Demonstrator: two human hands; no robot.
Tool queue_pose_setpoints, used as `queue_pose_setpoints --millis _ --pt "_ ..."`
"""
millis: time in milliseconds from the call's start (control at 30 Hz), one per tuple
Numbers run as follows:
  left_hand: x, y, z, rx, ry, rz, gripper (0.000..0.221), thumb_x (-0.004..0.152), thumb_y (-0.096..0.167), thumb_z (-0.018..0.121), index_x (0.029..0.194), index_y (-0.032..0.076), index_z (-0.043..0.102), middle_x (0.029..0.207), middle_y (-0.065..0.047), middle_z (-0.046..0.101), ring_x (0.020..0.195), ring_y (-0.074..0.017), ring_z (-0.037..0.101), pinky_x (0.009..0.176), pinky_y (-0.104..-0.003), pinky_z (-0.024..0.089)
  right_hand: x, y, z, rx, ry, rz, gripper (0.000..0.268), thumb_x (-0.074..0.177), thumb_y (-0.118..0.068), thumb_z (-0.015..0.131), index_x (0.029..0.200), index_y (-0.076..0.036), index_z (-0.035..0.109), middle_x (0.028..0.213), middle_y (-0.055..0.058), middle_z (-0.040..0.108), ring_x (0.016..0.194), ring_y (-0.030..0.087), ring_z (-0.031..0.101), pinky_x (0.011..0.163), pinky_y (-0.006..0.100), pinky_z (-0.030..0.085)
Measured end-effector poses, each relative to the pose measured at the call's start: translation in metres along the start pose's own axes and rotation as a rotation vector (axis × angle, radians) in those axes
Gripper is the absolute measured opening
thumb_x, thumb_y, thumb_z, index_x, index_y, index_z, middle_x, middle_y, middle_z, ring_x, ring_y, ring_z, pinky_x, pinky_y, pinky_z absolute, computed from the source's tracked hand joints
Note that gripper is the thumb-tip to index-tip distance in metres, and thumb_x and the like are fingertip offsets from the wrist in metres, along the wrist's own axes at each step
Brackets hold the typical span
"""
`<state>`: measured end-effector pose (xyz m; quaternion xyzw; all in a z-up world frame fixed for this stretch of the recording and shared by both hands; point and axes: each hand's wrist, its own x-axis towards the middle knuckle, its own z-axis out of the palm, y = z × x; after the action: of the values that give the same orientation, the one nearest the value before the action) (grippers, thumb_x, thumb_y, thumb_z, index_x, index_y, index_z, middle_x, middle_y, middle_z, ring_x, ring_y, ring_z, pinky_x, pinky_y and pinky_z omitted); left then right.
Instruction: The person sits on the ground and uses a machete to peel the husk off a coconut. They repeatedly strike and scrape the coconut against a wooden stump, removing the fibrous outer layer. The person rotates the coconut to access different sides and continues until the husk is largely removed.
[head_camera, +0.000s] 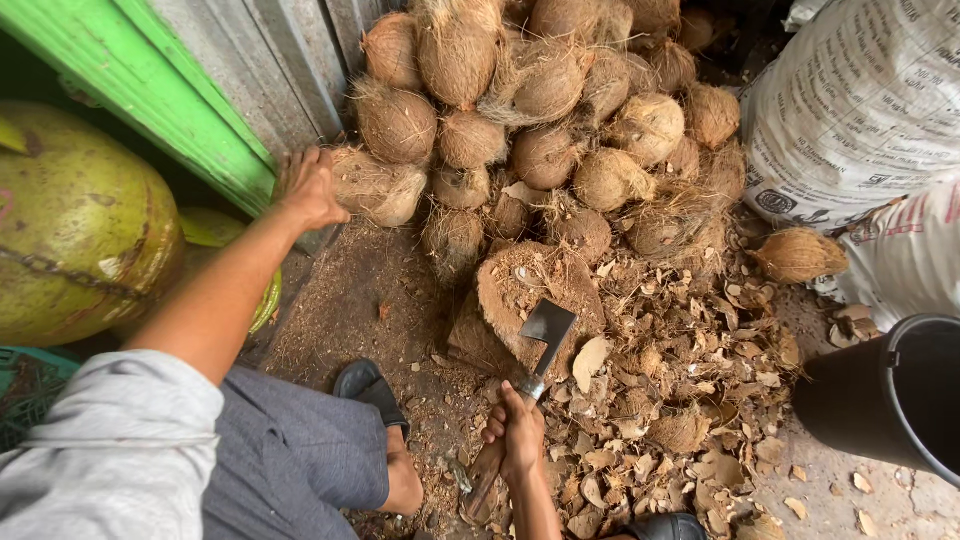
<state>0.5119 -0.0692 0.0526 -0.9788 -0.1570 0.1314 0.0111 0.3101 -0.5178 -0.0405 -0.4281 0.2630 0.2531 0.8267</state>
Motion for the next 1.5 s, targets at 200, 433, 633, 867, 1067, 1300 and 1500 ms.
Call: queue_pose_setpoints --millis 200,433,633,867,1067,1300,1500 --pt "0.033 0.004 0.046 0.073 -0.025 0.004 0.156 0.051 0.064 0.095 0.160 0.000 0.004 0.165 -0.026 0.016 0.154 -0.0399 0.017 0.123 -0.058 0.001 0.004 0.004 -0.010 -0.087 0.031 0.011 0.022 0.096 -0.020 0.063 0.080 -0.010 0.052 0.058 -0.001 0.048 0.040 0.010 0.042 0.034 0.028 0.041" --pt "0.060 0.018 0.043 0.191 -0.027 -0.003 0.158 0.045 0.070 0.094 0.162 0.000 0.012 0.152 -0.029 0.035 0.139 -0.0432 0.037 0.116 -0.063 0.020 0.004 0.005 -0.019 -0.145 0.103 0.057 0.031 0.095 -0.021 0.065 0.071 -0.011 0.050 0.052 0.000 0.047 0.036 0.012 0.041 0.033 0.030 0.040" --pt "0.085 0.023 0.050 0.242 -0.065 -0.026 0.144 0.045 0.069 0.096 0.153 -0.003 0.034 0.134 -0.028 0.048 0.121 -0.0417 0.050 0.100 -0.057 0.041 0.005 0.011 -0.026 -0.212 0.092 0.019 0.035 0.096 -0.021 0.066 0.066 -0.012 0.050 0.050 0.000 0.048 0.035 0.012 0.040 0.031 0.029 0.038" --pt "0.092 0.013 0.061 0.259 -0.017 -0.022 0.135 0.047 0.065 0.096 0.149 -0.004 0.042 0.129 -0.025 0.051 0.119 -0.0382 0.053 0.094 -0.053 0.046 0.010 0.017 -0.027 -0.200 0.105 -0.004 0.028 0.092 -0.018 0.066 0.067 -0.012 0.055 0.048 0.000 0.049 0.034 0.011 0.041 0.030 0.030 0.037" --pt "0.086 0.018 0.057 0.225 -0.008 -0.025 0.141 0.046 0.068 0.095 0.152 -0.004 0.037 0.134 -0.026 0.049 0.122 -0.0393 0.052 0.099 -0.055 0.046 0.010 0.019 -0.030 -0.262 0.099 -0.024 0.047 0.097 -0.022 0.070 0.057 -0.011 0.047 0.046 0.002 0.050 0.032 0.013 0.041 0.029 0.030 0.037" --pt "0.078 0.025 -0.022 -0.826 0.001 -0.329 0.128 0.053 0.062 0.087 0.156 0.007 0.034 0.160 -0.019 0.040 0.148 -0.0339 0.041 0.122 -0.052 0.034 0.013 0.027 -0.038 -0.280 0.124 -0.010 0.040 0.095 -0.021 0.068 0.059 -0.011 0.054 0.046 0.001 0.051 0.032 0.013 0.041 0.030 0.030 0.037" --pt "0.120 0.079 -0.039 -1.138 0.132 -0.605 0.149 0.052 0.060 0.095 0.159 0.001 0.009 0.160 -0.022 0.033 0.149 -0.0340 0.037 0.124 -0.047 0.030 0.016 0.028 -0.035 -0.242 0.124 -0.031 0.041 0.094 -0.018 0.071 0.058 -0.011 0.052 0.047 0.002 0.053 0.032 0.013 0.041 0.029 0.030 0.036"
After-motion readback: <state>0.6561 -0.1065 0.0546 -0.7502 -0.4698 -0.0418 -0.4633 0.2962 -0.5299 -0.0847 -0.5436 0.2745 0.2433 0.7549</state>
